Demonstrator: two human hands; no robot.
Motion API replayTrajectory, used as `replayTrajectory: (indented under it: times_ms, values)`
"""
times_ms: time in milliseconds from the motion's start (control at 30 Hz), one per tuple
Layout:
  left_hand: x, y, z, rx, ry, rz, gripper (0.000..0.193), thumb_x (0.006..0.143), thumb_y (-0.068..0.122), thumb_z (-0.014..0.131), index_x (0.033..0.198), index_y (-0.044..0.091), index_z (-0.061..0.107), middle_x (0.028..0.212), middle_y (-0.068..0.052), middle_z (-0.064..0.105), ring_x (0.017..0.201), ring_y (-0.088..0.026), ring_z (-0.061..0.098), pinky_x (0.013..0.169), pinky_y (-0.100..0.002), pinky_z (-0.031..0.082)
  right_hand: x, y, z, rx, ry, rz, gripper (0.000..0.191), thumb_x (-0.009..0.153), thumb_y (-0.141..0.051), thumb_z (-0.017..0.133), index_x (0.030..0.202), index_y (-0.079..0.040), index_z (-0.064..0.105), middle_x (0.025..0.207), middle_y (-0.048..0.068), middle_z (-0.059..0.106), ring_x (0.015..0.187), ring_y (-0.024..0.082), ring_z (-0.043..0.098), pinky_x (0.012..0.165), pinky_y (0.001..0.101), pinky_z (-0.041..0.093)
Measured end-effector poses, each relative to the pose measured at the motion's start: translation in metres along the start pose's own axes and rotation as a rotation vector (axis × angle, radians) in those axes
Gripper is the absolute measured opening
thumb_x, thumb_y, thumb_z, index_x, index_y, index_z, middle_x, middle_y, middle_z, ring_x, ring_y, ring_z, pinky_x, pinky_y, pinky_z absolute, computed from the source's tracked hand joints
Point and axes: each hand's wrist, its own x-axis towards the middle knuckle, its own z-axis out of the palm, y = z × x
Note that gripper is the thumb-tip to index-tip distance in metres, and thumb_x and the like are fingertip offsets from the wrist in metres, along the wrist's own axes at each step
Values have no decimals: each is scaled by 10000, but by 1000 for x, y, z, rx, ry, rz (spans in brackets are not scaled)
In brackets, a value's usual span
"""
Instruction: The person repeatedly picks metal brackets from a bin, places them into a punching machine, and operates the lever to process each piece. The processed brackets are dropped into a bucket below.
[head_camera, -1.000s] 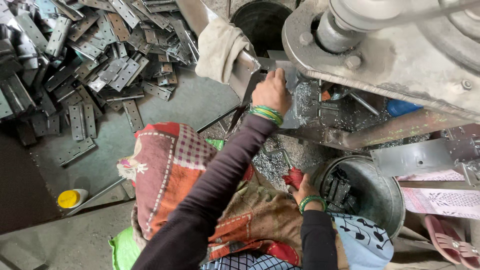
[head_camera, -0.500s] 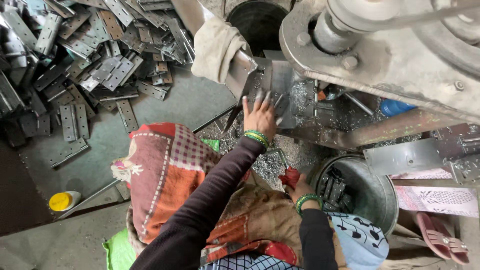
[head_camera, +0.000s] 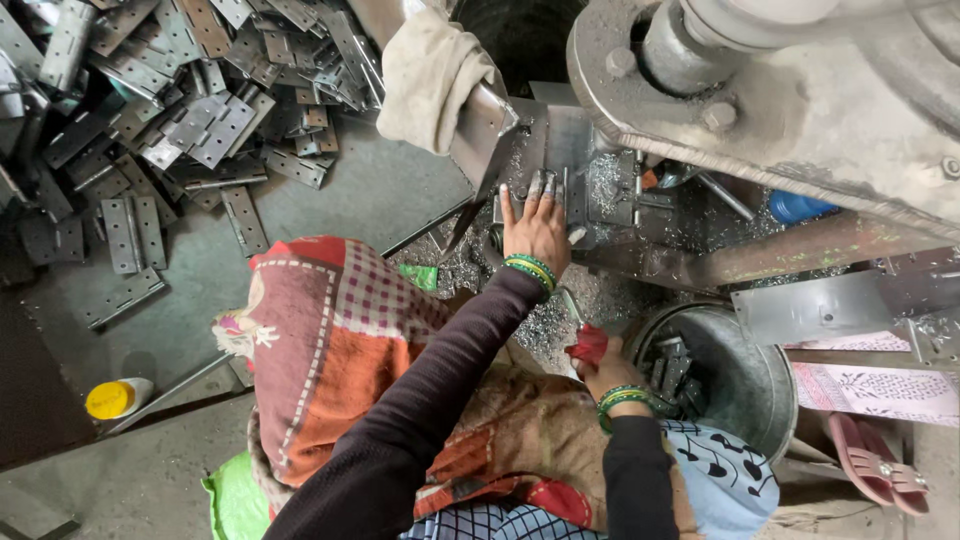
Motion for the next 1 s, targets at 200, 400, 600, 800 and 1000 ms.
replayTrajectory:
  times_ms: [200,400,600,800,1000]
  values:
    - [-19,-3,-4,-202,98,-29,682,867,358,579,1469,48,492,1587,-122,408,1512,-269,294,1215,-676,-10,7,5,21,36,-71,1,741,915,-501,686,1369,-44,320,1066,328,701,1017,503,690,881,549,538]
    - [-16,-3,3,-107,121,-8,615,953,370,548,1474,51,482,1578,-113,430,1518,-278,318,1222,-679,-5,-32,-20,-52,-175,48,15,704,873,-563,716,1309,-100,412,1073,285,717,1028,483,689,897,554,545]
    - [1,-3,8,-45,-8,-22,521,986,305,506,1461,90,496,1575,-102,433,1496,-266,351,1227,-694,-25,-27,-24,-33,73,-94,109,657,886,-478,615,1370,-109,365,992,238,783,923,445,787,825,539,618]
    - [-7,-5,7,-60,217,-1,537,933,346,531,1398,79,522,1566,-126,430,1522,-272,316,1189,-672,-7,9,10,25,52,16,-72,743,871,-485,711,1316,-18,343,1032,327,707,1004,504,688,881,541,532]
    - [-17,-7,8,-95,149,37,534,940,291,532,1421,60,514,1554,-136,419,1483,-280,311,1210,-691,-13,-12,-7,-17,8,15,-21,733,862,-517,690,1336,-60,369,1052,310,725,1001,483,712,887,528,557]
